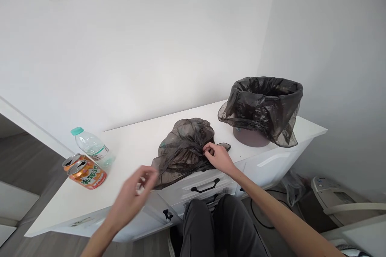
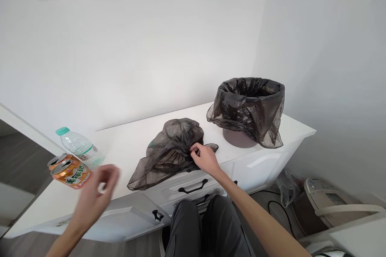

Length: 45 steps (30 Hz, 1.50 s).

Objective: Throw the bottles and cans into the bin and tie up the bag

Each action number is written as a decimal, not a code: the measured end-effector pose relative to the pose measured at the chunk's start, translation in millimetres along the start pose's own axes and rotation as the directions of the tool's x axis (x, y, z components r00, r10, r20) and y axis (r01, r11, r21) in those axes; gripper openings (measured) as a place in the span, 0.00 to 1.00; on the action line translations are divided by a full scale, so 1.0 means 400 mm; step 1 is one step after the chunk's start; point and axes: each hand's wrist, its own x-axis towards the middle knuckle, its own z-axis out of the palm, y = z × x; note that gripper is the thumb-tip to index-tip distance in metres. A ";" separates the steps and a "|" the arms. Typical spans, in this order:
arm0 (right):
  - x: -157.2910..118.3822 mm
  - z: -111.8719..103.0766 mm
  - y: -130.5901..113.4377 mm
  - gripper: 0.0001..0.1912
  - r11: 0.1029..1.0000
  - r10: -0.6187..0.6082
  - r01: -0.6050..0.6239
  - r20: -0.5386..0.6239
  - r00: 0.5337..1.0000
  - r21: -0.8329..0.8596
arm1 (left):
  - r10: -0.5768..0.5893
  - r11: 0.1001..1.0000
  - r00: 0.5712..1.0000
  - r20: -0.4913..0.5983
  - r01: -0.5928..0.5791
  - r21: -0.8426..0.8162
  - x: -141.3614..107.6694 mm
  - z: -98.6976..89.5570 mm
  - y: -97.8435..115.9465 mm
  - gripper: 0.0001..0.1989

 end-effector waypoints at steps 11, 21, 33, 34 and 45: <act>0.012 -0.018 -0.021 0.08 0.999 0.025 -0.024 -0.033 0.999 0.024 | 0.042 0.946 0.991 0.126 -0.080 0.315 0.224 0.244 0.062 0.21; 0.004 -0.040 -0.046 0.09 0.998 0.039 -0.041 0.041 0.998 0.044 | -0.109 0.783 0.987 0.119 0.012 0.622 0.349 0.197 0.028 0.18; 0.004 -0.040 -0.070 0.08 0.997 0.068 -0.069 0.027 0.997 0.046 | -0.062 0.750 0.961 0.269 -0.132 0.648 0.321 0.151 -0.011 0.25; 0.003 -0.039 -0.073 0.08 0.997 0.067 -0.068 0.020 0.998 0.045 | -0.053 0.746 0.964 0.262 -0.136 0.652 0.305 0.135 -0.008 0.26; -0.013 -0.019 -0.070 0.09 0.998 0.028 -0.028 0.000 1.000 0.061 | 0.175 0.777 0.983 0.056 -0.173 0.605 0.108 -0.073 0.028 0.23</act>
